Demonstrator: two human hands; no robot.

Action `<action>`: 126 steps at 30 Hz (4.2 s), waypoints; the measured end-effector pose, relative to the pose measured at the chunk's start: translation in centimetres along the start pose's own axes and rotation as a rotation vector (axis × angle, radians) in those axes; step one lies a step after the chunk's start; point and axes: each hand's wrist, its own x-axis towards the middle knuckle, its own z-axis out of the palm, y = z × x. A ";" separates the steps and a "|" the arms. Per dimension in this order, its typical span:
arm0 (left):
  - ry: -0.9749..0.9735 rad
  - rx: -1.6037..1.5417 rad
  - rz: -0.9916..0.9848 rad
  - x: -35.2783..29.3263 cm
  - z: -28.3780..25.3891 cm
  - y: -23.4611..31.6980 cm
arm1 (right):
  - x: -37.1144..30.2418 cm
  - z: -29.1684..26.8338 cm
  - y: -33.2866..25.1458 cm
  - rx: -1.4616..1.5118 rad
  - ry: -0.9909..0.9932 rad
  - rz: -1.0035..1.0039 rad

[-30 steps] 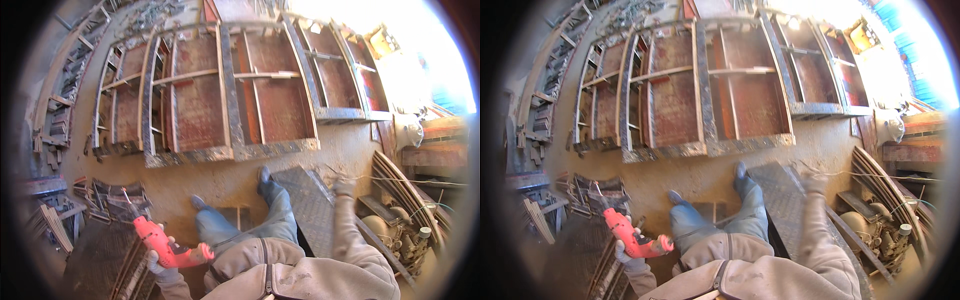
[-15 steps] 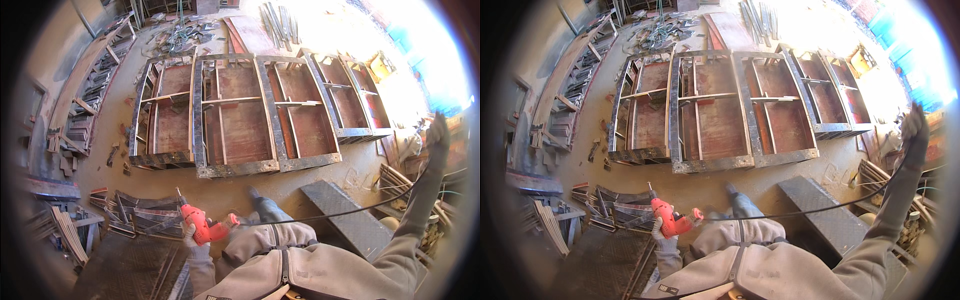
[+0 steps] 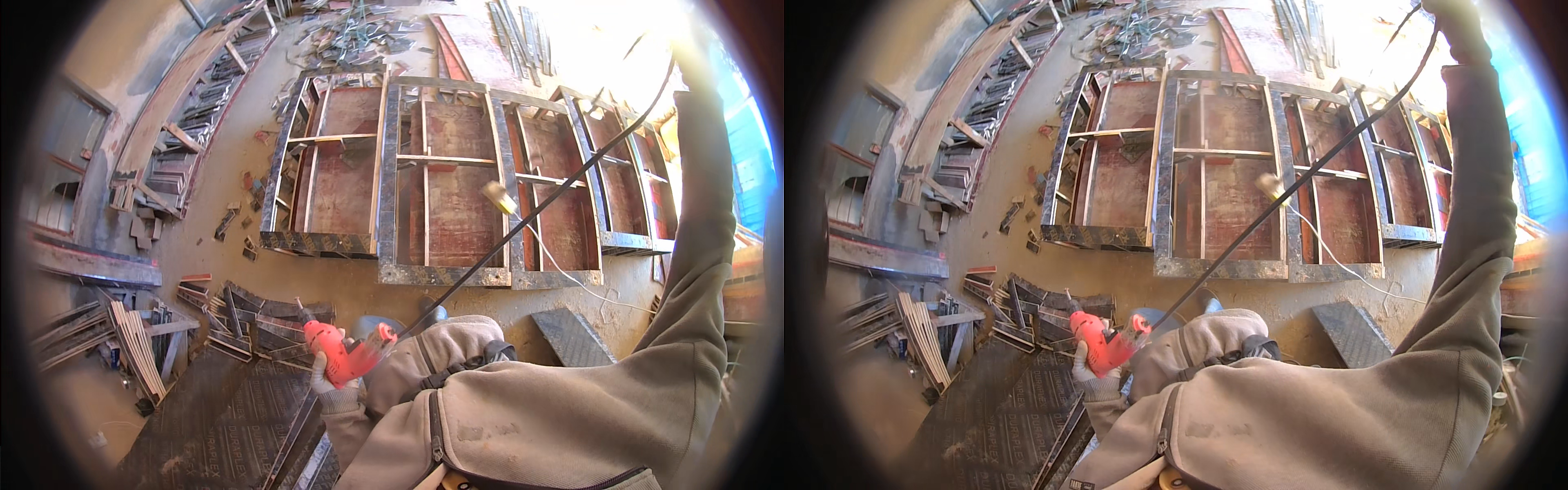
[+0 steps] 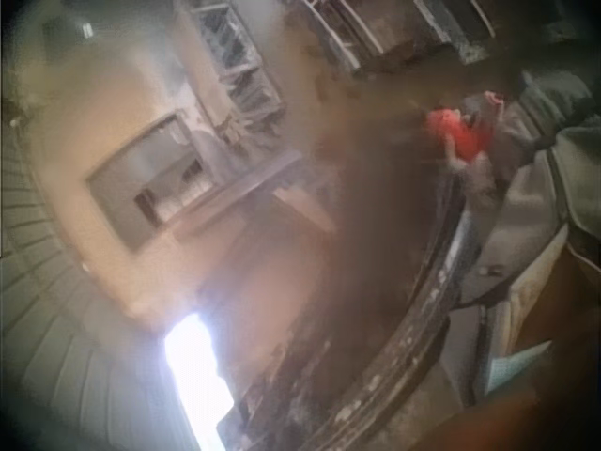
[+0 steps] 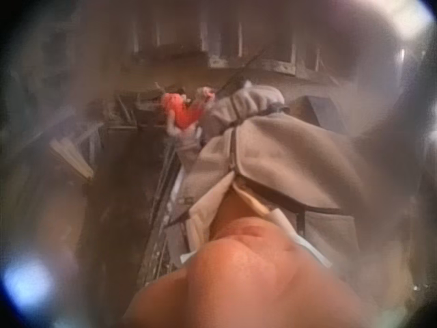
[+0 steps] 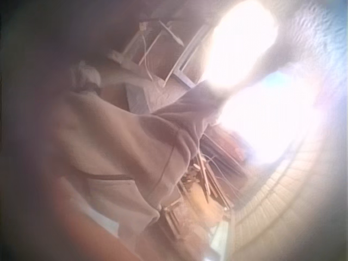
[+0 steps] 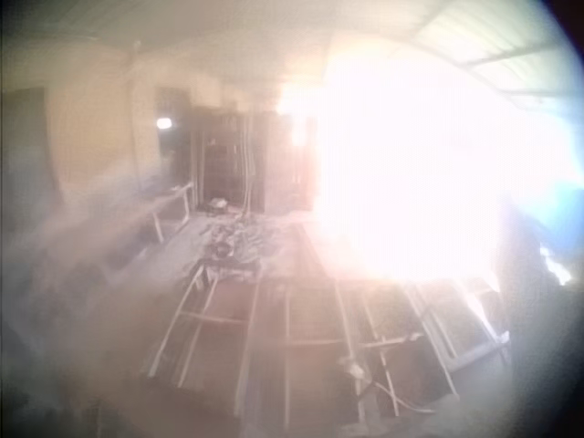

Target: The person uses a red electric jigsaw to cut along the edges of a large wooden frame lying on the floor. They guide the tool along the frame's perimeter, removing sections of the frame piece by piece. The person repositions the frame and continues cutting until the frame is reduced to smaller pieces.

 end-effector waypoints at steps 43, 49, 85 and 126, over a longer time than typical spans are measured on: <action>0.417 1.463 -0.793 46.7 -18.1 -5.2 | -26.9 54.0 62.1 -1.352 -0.760 0.405; 0.445 1.476 -0.716 46.9 -17.1 -6.0 | -26.7 53.5 63.0 -1.311 -0.735 0.406; 0.917 0.881 -0.476 51.4 -13.1 -9.4 | -14.2 55.9 62.4 -1.345 -1.104 0.515; 0.624 0.569 -0.694 53.1 -19.8 -4.2 | -15.0 61.8 65.8 -1.309 -1.095 0.435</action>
